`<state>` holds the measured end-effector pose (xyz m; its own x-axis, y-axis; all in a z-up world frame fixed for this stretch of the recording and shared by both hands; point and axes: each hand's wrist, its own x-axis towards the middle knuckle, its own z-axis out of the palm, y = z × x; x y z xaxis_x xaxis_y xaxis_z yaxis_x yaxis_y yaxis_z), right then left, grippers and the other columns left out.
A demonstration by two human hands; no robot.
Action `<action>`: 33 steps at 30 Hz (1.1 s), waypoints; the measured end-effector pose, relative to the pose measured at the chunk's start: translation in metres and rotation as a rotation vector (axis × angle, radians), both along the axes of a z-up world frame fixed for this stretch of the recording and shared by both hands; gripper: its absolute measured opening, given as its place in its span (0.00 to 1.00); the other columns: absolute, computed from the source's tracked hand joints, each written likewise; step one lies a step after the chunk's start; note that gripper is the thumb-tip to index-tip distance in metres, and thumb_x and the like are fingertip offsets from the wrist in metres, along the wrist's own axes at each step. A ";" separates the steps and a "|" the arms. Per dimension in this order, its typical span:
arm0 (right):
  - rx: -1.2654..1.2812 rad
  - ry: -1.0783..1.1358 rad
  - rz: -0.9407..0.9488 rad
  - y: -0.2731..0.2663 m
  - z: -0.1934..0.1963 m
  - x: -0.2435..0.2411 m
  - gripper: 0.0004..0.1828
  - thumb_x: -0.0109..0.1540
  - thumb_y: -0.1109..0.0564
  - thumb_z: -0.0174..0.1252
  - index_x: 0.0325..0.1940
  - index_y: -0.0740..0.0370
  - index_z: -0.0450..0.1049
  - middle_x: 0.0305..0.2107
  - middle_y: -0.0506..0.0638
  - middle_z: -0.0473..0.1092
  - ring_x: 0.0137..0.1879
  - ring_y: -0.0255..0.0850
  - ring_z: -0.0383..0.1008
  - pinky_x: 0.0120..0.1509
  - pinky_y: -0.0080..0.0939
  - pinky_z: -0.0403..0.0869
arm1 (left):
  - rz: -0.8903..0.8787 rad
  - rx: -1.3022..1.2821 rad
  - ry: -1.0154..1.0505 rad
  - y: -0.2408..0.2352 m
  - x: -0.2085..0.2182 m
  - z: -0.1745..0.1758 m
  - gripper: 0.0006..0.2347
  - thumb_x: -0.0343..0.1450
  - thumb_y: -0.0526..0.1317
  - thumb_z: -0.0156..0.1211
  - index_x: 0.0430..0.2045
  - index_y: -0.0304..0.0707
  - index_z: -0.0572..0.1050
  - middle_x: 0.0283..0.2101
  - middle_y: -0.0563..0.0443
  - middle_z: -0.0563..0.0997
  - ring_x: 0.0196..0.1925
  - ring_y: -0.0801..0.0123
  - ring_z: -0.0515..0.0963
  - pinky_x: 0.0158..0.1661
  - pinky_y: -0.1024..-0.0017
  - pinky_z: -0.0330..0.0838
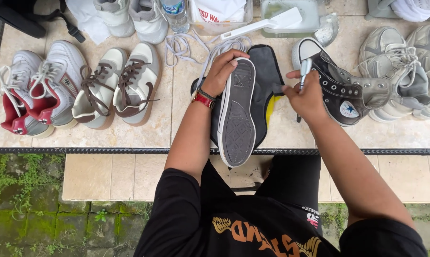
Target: The person scrubs a black high-top sneaker with a toothbrush, focusing on the upper fabric, eyelets, and white rubber midsole. They then flip the shoe to scrub the outsole and heel area. Other shoes and cleaning supplies are visible on the tiled surface.
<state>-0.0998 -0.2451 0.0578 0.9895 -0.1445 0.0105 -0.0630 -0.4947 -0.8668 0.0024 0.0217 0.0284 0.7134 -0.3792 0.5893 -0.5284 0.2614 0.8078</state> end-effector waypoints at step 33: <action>0.786 -0.145 0.163 0.035 -0.074 -0.044 0.10 0.75 0.59 0.43 0.52 0.71 0.65 0.53 0.63 0.69 0.56 0.48 0.75 0.66 0.51 0.76 | 0.464 0.886 0.468 -0.039 -0.167 0.081 0.23 0.71 0.44 0.61 0.58 0.39 0.60 0.50 0.24 0.77 0.54 0.37 0.80 0.49 0.51 0.78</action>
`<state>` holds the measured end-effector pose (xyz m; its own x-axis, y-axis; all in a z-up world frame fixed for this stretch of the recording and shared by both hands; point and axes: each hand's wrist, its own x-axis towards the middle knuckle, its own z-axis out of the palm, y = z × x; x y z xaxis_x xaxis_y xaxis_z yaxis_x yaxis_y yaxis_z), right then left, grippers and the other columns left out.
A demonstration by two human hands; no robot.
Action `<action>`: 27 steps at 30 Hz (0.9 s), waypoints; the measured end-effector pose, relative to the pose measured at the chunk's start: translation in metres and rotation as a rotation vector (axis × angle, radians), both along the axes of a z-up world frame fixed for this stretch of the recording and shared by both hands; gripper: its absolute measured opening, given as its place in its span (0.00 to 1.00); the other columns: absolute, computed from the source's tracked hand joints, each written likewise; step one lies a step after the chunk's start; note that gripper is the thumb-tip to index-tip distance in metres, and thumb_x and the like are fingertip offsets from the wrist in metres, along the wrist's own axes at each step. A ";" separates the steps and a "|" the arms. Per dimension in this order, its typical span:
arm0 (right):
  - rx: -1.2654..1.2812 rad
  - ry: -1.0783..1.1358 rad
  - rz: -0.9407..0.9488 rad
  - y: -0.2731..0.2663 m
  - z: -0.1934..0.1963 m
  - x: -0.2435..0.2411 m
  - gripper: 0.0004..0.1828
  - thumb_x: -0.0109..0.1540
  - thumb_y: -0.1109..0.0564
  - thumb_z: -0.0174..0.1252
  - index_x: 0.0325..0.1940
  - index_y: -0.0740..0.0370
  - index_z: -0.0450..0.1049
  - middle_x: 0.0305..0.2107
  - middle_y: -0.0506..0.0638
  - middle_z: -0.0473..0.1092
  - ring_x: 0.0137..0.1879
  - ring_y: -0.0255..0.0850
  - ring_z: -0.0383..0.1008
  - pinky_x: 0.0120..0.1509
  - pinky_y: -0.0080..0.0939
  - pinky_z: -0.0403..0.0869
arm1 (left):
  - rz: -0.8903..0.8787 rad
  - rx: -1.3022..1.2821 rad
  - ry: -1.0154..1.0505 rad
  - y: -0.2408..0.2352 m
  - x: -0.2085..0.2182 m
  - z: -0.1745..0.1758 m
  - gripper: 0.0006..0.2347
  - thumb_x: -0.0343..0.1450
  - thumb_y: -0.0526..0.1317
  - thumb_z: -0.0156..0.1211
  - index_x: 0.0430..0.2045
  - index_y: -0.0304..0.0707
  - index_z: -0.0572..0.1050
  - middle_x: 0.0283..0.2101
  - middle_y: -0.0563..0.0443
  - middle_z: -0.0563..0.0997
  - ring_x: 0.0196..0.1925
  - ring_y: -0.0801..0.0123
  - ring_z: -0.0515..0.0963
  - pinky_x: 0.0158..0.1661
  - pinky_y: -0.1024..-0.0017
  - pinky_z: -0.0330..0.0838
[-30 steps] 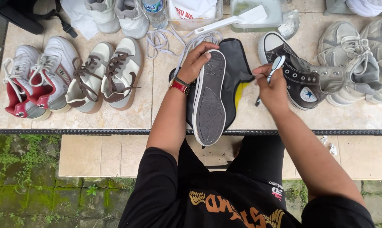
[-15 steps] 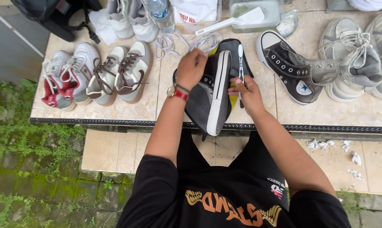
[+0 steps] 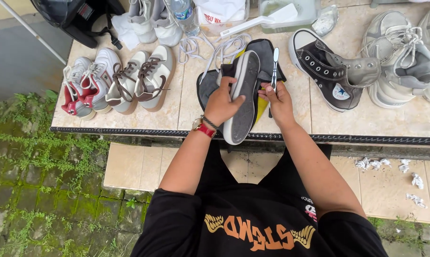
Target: The person scrubs a black high-top sneaker with a toothbrush, focusing on the upper fabric, eyelets, and white rubber midsole. They then flip the shoe to scrub the outsole and heel area. Other shoes and cleaning supplies are visible on the tiled surface.
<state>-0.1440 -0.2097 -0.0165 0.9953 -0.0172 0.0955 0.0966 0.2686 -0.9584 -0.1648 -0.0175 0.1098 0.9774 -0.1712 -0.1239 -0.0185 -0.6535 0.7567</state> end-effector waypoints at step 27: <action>0.506 0.251 0.270 0.004 -0.026 -0.022 0.35 0.69 0.32 0.46 0.62 0.66 0.66 0.42 0.58 0.76 0.14 0.28 0.64 0.14 0.21 0.58 | 0.027 -1.546 -0.287 0.032 0.039 -0.090 0.22 0.79 0.31 0.53 0.69 0.44 0.58 0.62 0.46 0.76 0.61 0.59 0.77 0.59 0.60 0.77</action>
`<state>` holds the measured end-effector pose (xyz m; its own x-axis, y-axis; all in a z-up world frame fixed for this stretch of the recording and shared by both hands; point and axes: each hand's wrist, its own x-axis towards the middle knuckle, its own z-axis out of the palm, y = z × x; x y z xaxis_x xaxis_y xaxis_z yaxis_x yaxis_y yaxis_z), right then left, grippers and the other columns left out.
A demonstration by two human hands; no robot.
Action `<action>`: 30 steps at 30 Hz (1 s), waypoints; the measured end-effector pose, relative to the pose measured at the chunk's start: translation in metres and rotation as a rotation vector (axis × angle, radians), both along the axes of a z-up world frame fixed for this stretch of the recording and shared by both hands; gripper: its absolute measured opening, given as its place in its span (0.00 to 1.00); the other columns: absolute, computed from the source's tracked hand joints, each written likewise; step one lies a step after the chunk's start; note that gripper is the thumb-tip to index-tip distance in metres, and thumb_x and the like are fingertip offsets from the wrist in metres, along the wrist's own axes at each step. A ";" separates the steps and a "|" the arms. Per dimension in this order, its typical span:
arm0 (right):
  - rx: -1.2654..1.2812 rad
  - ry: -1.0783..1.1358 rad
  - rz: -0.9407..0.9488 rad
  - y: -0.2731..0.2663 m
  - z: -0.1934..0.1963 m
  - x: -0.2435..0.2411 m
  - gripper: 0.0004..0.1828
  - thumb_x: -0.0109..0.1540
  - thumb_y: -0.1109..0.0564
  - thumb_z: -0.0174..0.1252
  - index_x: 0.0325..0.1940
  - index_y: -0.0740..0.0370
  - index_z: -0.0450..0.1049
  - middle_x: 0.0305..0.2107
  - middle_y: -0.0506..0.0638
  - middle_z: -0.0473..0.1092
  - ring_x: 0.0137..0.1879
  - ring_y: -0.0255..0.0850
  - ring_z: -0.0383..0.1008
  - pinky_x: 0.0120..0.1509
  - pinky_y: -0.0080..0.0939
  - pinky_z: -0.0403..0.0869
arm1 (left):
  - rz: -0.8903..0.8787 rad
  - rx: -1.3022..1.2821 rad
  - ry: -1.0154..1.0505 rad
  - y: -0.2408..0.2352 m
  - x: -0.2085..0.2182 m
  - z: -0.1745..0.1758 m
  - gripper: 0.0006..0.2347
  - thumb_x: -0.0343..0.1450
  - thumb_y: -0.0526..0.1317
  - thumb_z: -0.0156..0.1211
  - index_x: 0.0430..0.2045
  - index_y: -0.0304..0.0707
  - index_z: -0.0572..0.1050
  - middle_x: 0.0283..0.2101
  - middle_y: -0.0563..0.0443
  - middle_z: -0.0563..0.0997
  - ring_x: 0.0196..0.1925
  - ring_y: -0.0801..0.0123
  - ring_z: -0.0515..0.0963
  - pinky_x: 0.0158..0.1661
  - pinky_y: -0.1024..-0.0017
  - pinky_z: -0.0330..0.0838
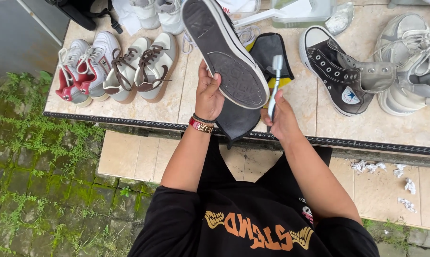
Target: The person scrubs a black high-top sneaker with a toothbrush, focusing on the upper fabric, eyelets, and white rubber midsole. They then flip the shoe to scrub the outsole and heel area. Other shoes and cleaning supplies are visible on the tiled surface.
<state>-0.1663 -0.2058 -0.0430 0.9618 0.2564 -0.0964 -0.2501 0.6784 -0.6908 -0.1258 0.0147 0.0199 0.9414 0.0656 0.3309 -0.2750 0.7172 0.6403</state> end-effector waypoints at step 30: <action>-0.578 -0.388 -0.061 -0.026 0.091 0.070 0.25 0.57 0.65 0.71 0.57 0.66 0.73 0.46 0.51 0.74 0.28 0.24 0.67 0.29 0.19 0.66 | 0.665 1.510 -0.201 0.045 -0.025 0.060 0.31 0.61 0.36 0.71 0.62 0.45 0.66 0.66 0.41 0.61 0.73 0.44 0.54 0.66 0.30 0.31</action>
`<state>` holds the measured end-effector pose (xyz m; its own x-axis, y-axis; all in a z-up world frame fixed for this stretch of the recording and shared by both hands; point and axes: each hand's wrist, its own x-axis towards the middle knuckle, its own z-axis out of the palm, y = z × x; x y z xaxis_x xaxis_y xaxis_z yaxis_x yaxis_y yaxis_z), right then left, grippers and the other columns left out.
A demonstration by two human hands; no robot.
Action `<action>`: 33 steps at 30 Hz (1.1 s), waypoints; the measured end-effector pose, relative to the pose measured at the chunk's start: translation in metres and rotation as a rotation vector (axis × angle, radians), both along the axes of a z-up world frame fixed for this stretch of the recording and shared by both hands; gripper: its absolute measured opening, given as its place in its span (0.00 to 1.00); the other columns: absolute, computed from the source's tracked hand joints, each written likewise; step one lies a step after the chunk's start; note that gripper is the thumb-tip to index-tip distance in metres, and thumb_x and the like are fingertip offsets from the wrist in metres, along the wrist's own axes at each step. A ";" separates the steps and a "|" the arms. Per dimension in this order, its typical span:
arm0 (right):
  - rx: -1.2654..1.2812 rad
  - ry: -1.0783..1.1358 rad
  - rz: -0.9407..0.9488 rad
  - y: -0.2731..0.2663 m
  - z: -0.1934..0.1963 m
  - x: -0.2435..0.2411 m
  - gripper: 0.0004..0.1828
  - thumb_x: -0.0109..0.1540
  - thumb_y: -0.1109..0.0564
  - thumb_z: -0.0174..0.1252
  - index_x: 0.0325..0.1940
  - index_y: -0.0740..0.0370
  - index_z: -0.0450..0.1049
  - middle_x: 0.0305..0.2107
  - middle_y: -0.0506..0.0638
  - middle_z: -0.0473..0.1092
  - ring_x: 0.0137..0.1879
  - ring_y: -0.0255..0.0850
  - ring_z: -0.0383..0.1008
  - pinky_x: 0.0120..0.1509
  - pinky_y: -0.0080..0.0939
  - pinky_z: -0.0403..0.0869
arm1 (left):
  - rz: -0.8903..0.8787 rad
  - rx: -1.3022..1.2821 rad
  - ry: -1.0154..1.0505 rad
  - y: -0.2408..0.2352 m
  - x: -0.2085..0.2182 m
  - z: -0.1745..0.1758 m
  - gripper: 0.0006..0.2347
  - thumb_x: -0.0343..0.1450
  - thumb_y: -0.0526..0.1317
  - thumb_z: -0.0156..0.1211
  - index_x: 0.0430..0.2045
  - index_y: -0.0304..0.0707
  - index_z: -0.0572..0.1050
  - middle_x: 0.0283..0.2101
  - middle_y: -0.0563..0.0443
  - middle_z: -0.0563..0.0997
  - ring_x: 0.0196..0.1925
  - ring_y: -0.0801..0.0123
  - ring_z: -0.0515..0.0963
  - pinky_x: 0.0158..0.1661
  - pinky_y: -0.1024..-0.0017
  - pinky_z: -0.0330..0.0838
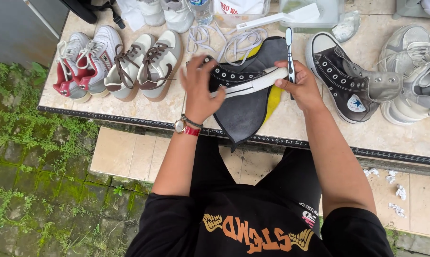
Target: The person scrubs a black high-top sneaker with a toothbrush, focusing on the upper fabric, eyelets, and white rubber midsole. They then flip the shoe to scrub the outsole and heel area. Other shoes and cleaning supplies are visible on the tiled surface.
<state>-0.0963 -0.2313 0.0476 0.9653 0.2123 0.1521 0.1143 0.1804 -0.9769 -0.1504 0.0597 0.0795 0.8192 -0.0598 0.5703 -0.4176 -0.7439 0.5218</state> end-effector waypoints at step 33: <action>-0.088 0.056 -0.084 0.009 -0.024 -0.098 0.22 0.72 0.64 0.44 0.72 0.59 0.65 0.33 0.59 0.75 0.23 0.35 0.68 0.23 0.28 0.67 | -0.164 0.419 0.355 -0.057 0.067 -0.030 0.27 0.63 0.56 0.67 0.45 0.41 0.62 0.42 0.38 0.81 0.48 0.49 0.82 0.63 0.48 0.54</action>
<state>-0.1942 -0.2219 0.0239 0.9867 0.1403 0.0823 0.0707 0.0860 -0.9938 -0.0834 0.0022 0.0496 0.9171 -0.3641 0.1624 -0.3982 -0.8577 0.3254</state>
